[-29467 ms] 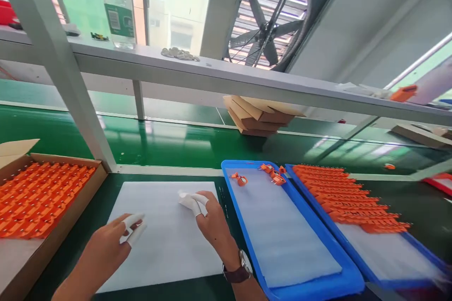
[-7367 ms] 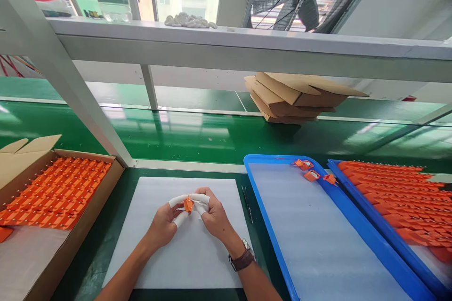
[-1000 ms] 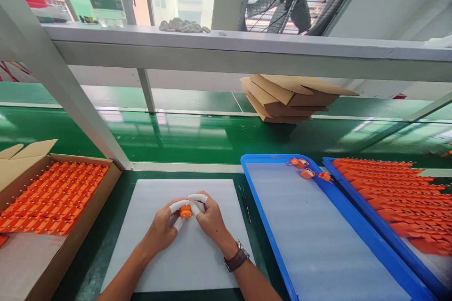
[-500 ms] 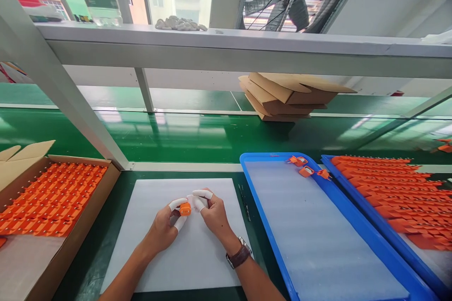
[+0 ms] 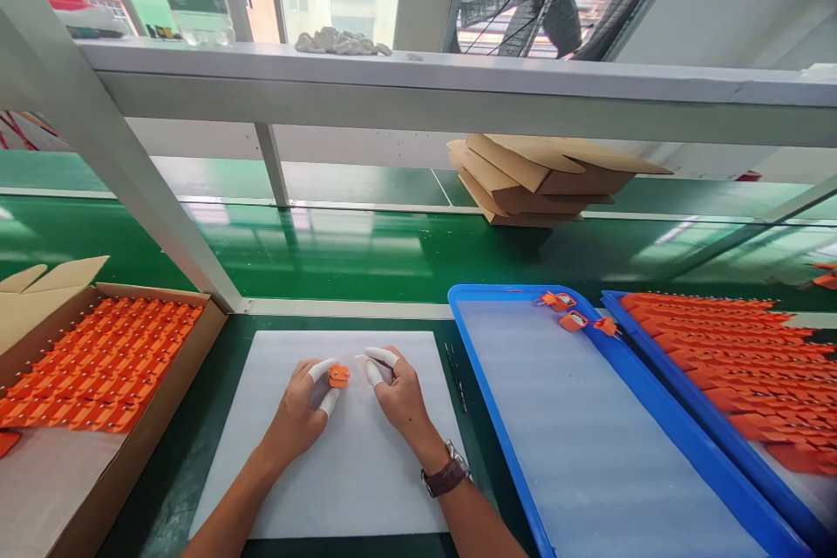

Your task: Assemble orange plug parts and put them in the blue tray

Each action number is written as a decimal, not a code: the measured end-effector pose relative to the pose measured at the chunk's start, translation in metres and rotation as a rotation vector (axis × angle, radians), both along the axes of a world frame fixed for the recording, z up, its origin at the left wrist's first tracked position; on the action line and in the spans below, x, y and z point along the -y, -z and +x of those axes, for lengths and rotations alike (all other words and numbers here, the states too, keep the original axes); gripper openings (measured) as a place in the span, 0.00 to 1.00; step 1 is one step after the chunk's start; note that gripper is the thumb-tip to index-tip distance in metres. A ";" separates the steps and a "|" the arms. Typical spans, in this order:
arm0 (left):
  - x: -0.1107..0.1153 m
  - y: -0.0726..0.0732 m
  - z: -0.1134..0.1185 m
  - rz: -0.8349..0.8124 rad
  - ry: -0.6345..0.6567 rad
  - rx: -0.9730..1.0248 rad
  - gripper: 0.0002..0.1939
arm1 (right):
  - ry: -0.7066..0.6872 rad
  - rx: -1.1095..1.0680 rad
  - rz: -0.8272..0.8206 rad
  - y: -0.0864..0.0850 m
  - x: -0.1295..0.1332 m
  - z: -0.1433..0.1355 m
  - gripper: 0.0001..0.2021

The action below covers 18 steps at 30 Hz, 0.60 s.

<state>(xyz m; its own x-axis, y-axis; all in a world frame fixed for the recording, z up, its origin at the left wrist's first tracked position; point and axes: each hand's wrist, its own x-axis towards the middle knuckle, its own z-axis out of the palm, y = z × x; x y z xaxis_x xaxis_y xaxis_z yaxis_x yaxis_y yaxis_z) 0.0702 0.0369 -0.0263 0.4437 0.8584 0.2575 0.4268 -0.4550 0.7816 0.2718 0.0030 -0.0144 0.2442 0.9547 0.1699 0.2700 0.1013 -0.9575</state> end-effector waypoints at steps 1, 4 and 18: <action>0.000 0.000 0.000 -0.007 -0.009 0.002 0.26 | -0.008 0.022 0.010 0.000 0.000 0.000 0.10; 0.000 0.001 0.000 -0.017 -0.024 0.016 0.30 | -0.034 0.123 0.054 -0.001 0.002 -0.001 0.12; 0.003 0.010 0.005 -0.067 -0.043 0.013 0.32 | -0.039 0.573 -0.004 0.012 0.002 0.014 0.20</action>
